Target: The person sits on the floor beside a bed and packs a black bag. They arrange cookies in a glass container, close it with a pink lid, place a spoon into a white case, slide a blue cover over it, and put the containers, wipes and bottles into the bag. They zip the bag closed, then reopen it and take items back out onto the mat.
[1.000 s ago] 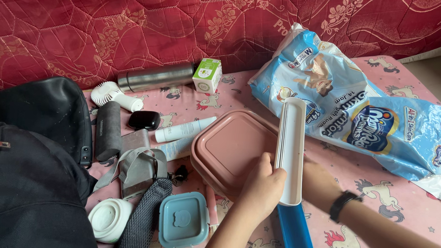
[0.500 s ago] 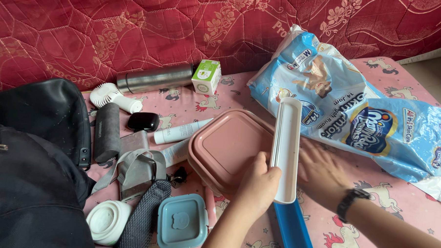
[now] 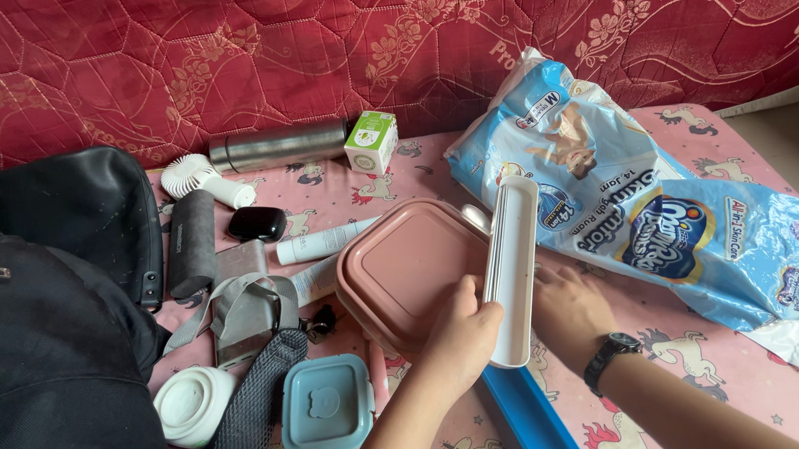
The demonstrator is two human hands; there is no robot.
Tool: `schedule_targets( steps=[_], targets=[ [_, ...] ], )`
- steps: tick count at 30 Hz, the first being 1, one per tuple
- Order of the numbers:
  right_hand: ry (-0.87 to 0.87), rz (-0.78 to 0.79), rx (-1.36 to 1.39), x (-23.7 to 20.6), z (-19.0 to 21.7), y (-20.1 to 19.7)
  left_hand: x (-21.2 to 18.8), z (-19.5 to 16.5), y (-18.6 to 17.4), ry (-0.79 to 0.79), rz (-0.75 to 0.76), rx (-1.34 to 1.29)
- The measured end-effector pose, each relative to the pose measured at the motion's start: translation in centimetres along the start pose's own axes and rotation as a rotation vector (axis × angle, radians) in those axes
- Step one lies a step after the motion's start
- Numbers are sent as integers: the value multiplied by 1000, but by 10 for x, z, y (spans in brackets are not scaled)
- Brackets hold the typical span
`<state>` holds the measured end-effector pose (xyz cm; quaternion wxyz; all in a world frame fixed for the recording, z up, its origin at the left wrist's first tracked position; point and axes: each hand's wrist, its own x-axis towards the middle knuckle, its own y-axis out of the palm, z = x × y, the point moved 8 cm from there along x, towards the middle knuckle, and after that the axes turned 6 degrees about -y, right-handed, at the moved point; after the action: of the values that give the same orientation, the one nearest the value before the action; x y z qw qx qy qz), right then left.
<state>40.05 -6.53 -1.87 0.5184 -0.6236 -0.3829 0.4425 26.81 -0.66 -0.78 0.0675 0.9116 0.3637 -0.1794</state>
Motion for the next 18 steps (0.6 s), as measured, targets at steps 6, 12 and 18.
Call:
schedule_targets(
  steps=[6,12,18],
  targets=[
    [-218,-152,-266,8,8,1,3,6,-1,23,7,-48],
    [-204,-94,148,22,2,15,9,7,10,56,138,-256],
    [-11,-30,244,22,-8,33,5,6,0,16,270,-417]
  ],
)
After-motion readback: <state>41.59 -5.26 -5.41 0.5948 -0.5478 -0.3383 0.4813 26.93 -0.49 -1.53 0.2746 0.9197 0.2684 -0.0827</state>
